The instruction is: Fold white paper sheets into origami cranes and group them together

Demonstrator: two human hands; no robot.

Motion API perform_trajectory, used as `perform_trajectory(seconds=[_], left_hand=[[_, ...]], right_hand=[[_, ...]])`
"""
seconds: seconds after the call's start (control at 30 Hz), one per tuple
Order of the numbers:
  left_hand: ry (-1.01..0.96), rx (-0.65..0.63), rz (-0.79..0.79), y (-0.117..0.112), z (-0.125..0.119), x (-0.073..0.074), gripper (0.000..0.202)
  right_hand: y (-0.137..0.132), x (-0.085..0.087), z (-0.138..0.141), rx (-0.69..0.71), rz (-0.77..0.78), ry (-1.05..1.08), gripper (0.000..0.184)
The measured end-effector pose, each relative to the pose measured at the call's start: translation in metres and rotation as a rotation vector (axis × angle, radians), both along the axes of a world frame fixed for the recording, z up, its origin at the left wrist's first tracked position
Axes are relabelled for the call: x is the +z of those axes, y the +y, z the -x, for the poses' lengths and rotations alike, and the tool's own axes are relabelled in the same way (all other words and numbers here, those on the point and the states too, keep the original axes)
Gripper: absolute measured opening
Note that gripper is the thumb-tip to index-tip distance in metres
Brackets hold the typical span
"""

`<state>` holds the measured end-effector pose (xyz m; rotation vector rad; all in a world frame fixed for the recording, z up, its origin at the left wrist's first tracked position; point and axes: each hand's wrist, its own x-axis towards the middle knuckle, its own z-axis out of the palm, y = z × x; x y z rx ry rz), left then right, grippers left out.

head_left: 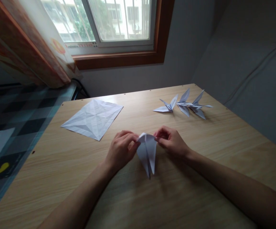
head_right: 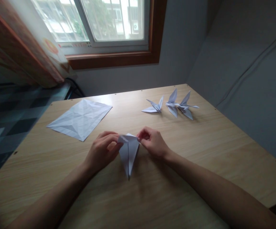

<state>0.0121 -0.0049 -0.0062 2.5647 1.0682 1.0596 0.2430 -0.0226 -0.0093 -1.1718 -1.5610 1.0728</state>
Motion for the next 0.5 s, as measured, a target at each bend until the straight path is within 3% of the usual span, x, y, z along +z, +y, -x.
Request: perform_trajectory(seconds=[0.1, 0.3, 0.4, 0.5], left_hand=[[-0.089, 0.017, 0.024, -0.0042, -0.0014, 0.0002, 0.010], [-0.353, 0.021, 0.112, -0.0091, -0.0038, -0.0008, 0.010], [-0.375, 0.005, 0.144, -0.0106, -0.0053, 0.0025, 0.011], [-0.353, -0.018, 0.140, -0.0110, -0.0059, 0.0062, 0.013]], right_hand=[[0.0015, -0.0049, 0.0014, -0.033, 0.056, 0.106, 0.014], [0.0029, -0.0088, 0.0005, -0.024, 0.092, 0.093, 0.064], [0.0033, -0.0061, -0.0008, -0.004, 0.116, 0.052, 0.068], [0.0027, -0.0027, 0.0001, 0.067, 0.194, 0.162, 0.065]])
